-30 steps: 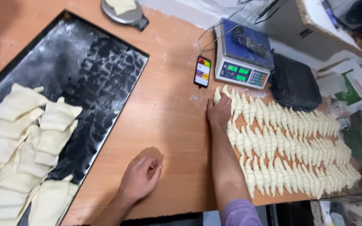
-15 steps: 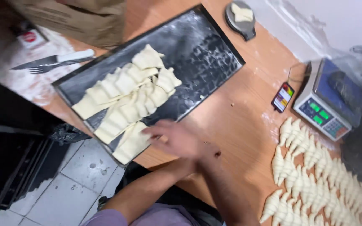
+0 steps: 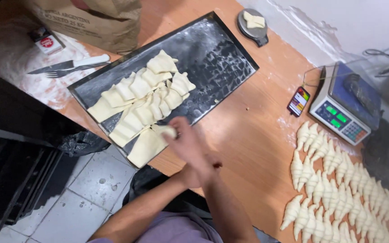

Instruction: Rolling triangular pieces of dough into croissant shapes on a bakery workbench.

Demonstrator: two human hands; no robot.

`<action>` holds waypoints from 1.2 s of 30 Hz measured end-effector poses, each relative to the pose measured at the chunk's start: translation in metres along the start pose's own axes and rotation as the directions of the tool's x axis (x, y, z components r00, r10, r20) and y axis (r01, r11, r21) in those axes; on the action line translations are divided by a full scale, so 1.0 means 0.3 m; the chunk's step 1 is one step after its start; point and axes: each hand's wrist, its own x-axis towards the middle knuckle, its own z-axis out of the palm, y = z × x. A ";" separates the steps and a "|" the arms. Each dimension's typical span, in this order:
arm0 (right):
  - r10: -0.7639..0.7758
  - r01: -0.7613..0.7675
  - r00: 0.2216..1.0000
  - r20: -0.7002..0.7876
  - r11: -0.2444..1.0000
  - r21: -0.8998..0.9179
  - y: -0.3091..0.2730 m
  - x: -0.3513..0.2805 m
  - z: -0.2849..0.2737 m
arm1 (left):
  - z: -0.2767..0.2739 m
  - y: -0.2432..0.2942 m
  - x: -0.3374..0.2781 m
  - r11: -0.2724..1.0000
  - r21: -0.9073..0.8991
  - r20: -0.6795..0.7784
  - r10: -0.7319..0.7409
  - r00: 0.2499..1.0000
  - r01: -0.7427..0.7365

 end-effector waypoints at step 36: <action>0.383 0.151 0.796 -0.469 0.626 0.765 0.634 -0.739 -0.557 | 0.033 0.299 0.252 0.562 -0.349 0.379 -0.647 0.661 0.750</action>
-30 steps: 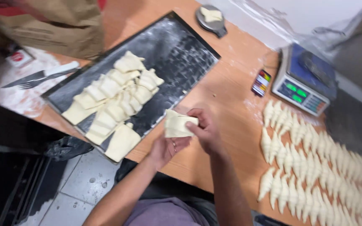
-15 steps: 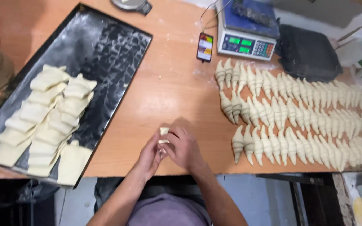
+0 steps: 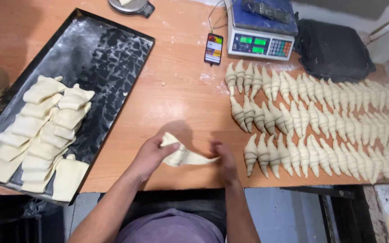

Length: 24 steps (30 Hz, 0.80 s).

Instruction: Rolling triangular pieces of dough into croissant shapes on a bakery workbench.

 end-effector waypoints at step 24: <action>0.154 -0.240 0.965 -0.213 0.847 -0.474 -0.129 -0.100 -0.209 | -0.270 0.280 -0.027 0.558 0.822 -0.366 0.371 0.853 0.110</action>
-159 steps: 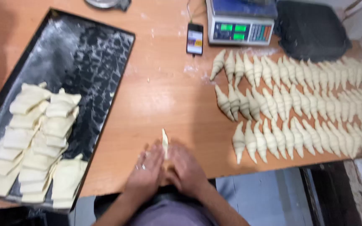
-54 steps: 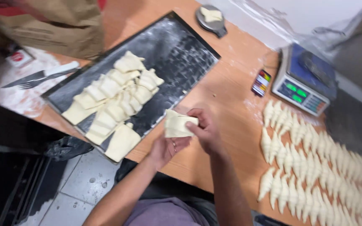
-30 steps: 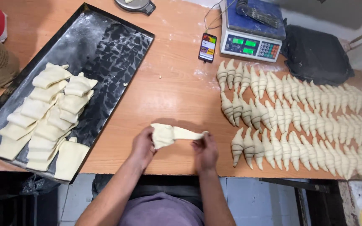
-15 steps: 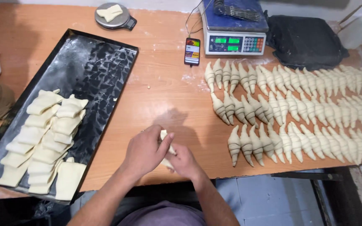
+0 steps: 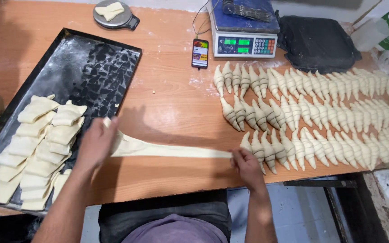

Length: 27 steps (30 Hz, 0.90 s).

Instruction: Rolling triangular pieces of dough into croissant shapes on a bakery workbench.

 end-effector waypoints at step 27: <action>-0.709 0.751 0.660 0.247 0.626 -0.211 -0.799 -0.283 0.222 | -0.192 0.477 -0.317 0.704 -0.606 0.228 0.599 0.767 -0.370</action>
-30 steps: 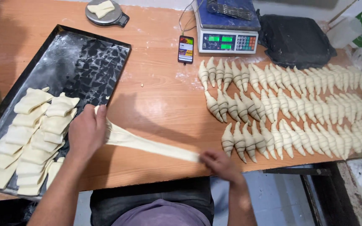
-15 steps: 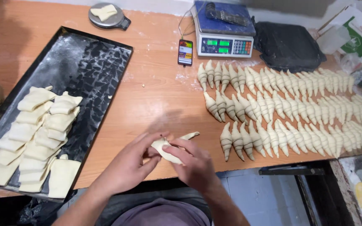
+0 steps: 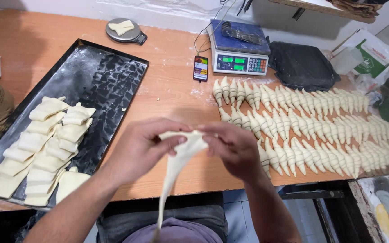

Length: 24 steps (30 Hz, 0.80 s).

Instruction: Rolling triangular pieces of dough into croissant shapes on a bakery workbench.

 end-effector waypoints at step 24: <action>-0.010 0.080 0.990 0.142 0.863 -0.499 0.401 -0.299 0.435 | 0.242 -0.837 -0.210 0.274 0.959 0.079 0.005 0.997 -0.077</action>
